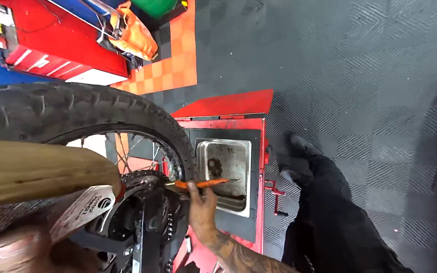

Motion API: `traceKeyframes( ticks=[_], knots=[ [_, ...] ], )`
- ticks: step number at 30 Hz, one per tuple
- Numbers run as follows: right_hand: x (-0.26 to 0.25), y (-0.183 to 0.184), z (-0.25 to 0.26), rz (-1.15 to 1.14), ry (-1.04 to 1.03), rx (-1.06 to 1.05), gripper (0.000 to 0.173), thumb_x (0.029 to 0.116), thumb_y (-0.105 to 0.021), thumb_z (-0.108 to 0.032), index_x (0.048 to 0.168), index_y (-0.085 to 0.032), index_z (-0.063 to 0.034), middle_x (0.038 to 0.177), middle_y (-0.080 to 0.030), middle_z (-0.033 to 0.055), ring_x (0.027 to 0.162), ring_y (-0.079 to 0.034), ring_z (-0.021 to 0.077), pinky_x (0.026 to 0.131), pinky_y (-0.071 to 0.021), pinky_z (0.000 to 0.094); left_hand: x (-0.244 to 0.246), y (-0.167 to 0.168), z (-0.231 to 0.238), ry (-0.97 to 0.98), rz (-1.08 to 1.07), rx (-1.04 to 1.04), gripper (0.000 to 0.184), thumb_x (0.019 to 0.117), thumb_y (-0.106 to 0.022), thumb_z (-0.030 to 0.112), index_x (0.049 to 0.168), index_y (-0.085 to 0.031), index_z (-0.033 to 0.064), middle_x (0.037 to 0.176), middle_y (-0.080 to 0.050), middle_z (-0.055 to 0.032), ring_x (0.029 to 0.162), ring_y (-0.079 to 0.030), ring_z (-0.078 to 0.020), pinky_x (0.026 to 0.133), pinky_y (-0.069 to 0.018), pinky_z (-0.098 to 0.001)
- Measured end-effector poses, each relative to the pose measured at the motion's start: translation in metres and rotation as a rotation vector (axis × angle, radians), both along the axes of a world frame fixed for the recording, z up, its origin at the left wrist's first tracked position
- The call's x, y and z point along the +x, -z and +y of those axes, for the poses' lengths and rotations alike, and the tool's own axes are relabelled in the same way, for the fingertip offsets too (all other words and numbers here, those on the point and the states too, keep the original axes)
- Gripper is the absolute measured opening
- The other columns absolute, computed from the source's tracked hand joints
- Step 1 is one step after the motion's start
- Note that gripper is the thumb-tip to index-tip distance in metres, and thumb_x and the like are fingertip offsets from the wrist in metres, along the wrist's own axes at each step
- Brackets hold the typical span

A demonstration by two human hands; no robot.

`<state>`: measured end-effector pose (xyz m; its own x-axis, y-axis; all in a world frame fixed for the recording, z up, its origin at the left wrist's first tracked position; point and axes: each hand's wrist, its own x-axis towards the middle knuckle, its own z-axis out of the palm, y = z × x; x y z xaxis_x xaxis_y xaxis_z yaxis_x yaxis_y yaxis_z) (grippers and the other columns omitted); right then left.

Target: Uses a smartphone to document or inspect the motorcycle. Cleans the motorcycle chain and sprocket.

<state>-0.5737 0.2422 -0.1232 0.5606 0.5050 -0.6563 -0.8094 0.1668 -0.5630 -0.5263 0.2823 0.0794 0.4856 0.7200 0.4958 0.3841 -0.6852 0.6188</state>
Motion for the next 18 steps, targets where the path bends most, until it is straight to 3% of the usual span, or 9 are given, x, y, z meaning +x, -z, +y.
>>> traceKeyframes(
  ticks=[2,4,6,8,10,13,15,18],
  knots=[
    [0.018,-0.021,0.013,-0.028,0.036,0.060,0.021,0.1034,-0.062,-0.026,0.105,-0.073,-0.0077,0.088,-0.075,0.0053,0.075,-0.073,0.0164,0.070,-0.0642,0.0382,0.003,0.004,-0.004,0.001,0.050,0.057,0.011,0.0991,-0.050,-0.002,0.091,-0.056,-0.0002,0.075,-0.065,-0.0082,0.071,-0.069,-0.0200,0.069,-0.0603,-0.0361],
    [0.019,-0.021,0.018,-0.068,0.031,0.095,0.025,0.1046,-0.060,-0.033,0.109,-0.074,-0.0126,0.093,-0.076,0.0034,0.078,-0.074,0.0170,0.072,-0.0652,0.0401,-0.004,0.005,-0.002,-0.017,0.078,0.061,0.011,0.0989,-0.049,-0.003,0.090,-0.054,-0.0005,0.073,-0.064,-0.0083,0.069,-0.069,-0.0192,0.068,-0.0606,-0.0345],
    [-0.005,0.004,0.004,-0.041,-0.002,0.022,0.023,0.1035,-0.062,-0.030,0.105,-0.074,-0.0111,0.090,-0.077,0.0024,0.078,-0.074,0.0154,0.073,-0.0646,0.0392,-0.006,0.004,0.001,-0.078,0.025,-0.012,0.010,0.0968,-0.048,-0.007,0.093,-0.054,-0.0014,0.077,-0.065,-0.0069,0.074,-0.069,-0.0174,0.074,-0.0606,-0.0342],
    [-0.027,0.019,-0.019,0.014,-0.035,-0.007,0.018,0.1013,-0.066,-0.022,0.103,-0.074,-0.0059,0.087,-0.077,0.0047,0.075,-0.075,0.0159,0.072,-0.0661,0.0376,-0.008,0.002,0.003,-0.125,0.020,-0.115,0.018,0.0946,-0.041,-0.013,0.099,-0.055,-0.0011,0.086,-0.065,-0.0006,0.086,-0.068,-0.0099,0.088,-0.0579,-0.0296],
    [-0.024,0.020,-0.033,-0.040,-0.095,0.066,0.016,0.0972,-0.072,-0.021,0.102,-0.075,-0.0063,0.087,-0.076,0.0036,0.075,-0.074,0.0139,0.071,-0.0647,0.0352,-0.008,0.001,0.004,-0.120,0.101,-0.123,0.023,0.0907,-0.038,-0.015,0.095,-0.055,-0.0002,0.082,-0.063,0.0040,0.083,-0.065,-0.0031,0.084,-0.0562,-0.0230],
    [-0.018,0.033,-0.049,-0.294,-0.291,0.253,0.021,0.0888,-0.081,-0.025,0.103,-0.076,-0.0104,0.090,-0.075,-0.0002,0.079,-0.070,0.0088,0.076,-0.0616,0.0330,-0.002,0.002,0.009,-0.075,0.113,-0.136,0.025,0.0897,-0.037,-0.016,0.091,-0.055,0.0025,0.079,-0.062,0.0056,0.080,-0.064,-0.0019,0.081,-0.0555,-0.0215],
    [-0.015,0.042,-0.056,-0.437,-0.420,0.302,0.024,0.0925,-0.076,-0.030,0.111,-0.076,-0.0148,0.093,-0.075,-0.0017,0.082,-0.070,0.0082,0.077,-0.0604,0.0353,-0.007,0.006,0.010,-0.053,0.110,-0.155,0.024,0.0917,-0.037,-0.012,0.094,-0.056,0.0033,0.082,-0.063,0.0050,0.084,-0.064,-0.0039,0.085,-0.0551,-0.0242],
    [0.011,0.039,-0.035,-0.447,-0.351,0.241,0.020,0.0949,-0.073,-0.029,0.109,-0.076,-0.0142,0.091,-0.075,-0.0016,0.080,-0.070,0.0086,0.075,-0.0604,0.0356,-0.012,0.008,0.016,-0.046,0.131,-0.161,0.019,0.0959,-0.040,-0.007,0.105,-0.054,0.0016,0.093,-0.063,0.0022,0.093,-0.065,-0.0084,0.092,-0.0546,-0.0296]
  ],
)
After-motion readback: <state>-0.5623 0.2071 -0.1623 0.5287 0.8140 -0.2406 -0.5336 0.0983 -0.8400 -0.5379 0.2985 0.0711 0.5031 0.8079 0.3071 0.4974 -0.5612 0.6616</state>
